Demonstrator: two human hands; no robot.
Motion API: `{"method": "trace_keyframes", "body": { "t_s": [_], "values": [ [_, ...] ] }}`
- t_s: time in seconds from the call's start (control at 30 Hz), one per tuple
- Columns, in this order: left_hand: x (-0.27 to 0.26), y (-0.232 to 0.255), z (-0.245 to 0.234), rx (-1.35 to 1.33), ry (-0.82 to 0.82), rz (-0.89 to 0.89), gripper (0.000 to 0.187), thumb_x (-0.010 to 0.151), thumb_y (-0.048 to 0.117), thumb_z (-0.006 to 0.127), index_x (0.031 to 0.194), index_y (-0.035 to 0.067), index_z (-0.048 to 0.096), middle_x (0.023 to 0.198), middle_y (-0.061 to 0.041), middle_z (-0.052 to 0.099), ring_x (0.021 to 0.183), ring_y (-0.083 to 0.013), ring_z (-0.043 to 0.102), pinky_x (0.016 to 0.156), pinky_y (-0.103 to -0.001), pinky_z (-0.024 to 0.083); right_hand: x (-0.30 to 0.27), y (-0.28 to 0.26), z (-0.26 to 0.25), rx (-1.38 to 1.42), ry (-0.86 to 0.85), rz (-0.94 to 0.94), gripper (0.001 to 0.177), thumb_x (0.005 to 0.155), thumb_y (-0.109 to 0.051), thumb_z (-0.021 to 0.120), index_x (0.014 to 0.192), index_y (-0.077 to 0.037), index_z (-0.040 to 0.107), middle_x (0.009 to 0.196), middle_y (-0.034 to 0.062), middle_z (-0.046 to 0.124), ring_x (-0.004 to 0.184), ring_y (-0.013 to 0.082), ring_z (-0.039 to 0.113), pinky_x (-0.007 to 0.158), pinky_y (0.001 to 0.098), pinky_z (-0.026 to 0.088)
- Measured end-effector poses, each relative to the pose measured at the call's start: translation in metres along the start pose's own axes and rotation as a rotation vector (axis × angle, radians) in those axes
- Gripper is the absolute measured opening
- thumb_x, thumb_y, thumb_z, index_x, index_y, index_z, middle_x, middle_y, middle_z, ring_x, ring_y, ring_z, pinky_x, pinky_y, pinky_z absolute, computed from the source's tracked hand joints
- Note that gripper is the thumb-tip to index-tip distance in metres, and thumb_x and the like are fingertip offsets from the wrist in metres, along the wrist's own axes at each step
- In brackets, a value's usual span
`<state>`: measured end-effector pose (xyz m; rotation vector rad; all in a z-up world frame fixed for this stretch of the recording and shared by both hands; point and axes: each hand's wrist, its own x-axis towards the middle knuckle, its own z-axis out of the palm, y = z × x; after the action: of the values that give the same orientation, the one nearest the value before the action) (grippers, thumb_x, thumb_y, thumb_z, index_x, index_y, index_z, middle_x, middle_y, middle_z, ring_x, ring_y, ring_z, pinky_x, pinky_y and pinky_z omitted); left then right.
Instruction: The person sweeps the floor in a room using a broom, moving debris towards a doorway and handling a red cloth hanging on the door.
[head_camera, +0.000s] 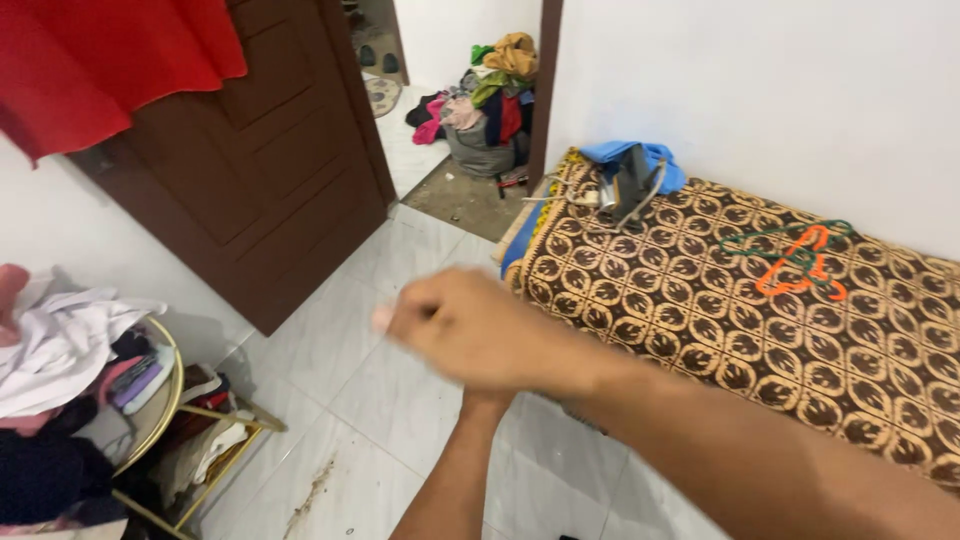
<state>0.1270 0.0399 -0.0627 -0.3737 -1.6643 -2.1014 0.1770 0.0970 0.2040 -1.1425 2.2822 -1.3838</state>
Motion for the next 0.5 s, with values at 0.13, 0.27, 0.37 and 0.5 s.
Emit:
{"method": "trace_keyframes", "body": {
  "t_s": [0.13,0.27,0.37,0.5],
  "values": [
    [-0.03,-0.012,-0.064,0.05,0.074,-0.164,0.045,0.098,0.025,0.06,0.138,0.006,0.052,0.134,-0.004,0.059,0.127,-0.0171,0.054,0.106,-0.036,0.046,0.026,0.018,0.042,0.049,-0.105,0.023,0.06,0.099,-0.044,0.062,0.061,-0.001,0.046,0.053,0.0031,0.036,0.054,0.0106,0.033,0.045,0.0356,0.034],
    [-0.035,0.0,-0.108,0.399,0.1,-0.437,0.03,0.094,0.023,0.066,0.112,-0.001,0.067,0.101,-0.009,0.069,0.093,-0.0184,0.063,0.08,-0.036,0.053,0.051,0.027,0.058,0.233,-0.118,0.011,0.057,0.099,-0.046,0.063,0.062,-0.005,0.048,0.055,-0.0037,0.037,0.054,0.0079,0.033,0.045,0.0331,0.033],
    [-0.018,0.013,-0.119,0.382,0.067,-0.494,0.022,0.091,0.023,0.068,0.097,0.002,0.071,0.083,-0.004,0.069,0.077,-0.0147,0.063,0.068,-0.033,0.053,0.057,0.018,0.054,0.189,-0.095,-0.07,0.051,0.098,-0.046,0.064,0.066,-0.008,0.052,0.056,-0.0046,0.04,0.054,0.0069,0.036,0.046,0.0313,0.035],
    [0.006,0.03,-0.108,0.323,0.1,-0.506,0.016,0.079,0.014,0.071,0.09,0.004,0.066,0.078,-0.001,0.064,0.07,-0.0143,0.06,0.064,-0.033,0.052,0.061,-0.008,0.028,0.182,-0.053,-0.165,0.043,0.095,-0.046,0.063,0.07,-0.011,0.061,0.06,-0.006,0.061,0.055,0.0034,0.052,0.052,0.0271,0.046]
  ]
}}
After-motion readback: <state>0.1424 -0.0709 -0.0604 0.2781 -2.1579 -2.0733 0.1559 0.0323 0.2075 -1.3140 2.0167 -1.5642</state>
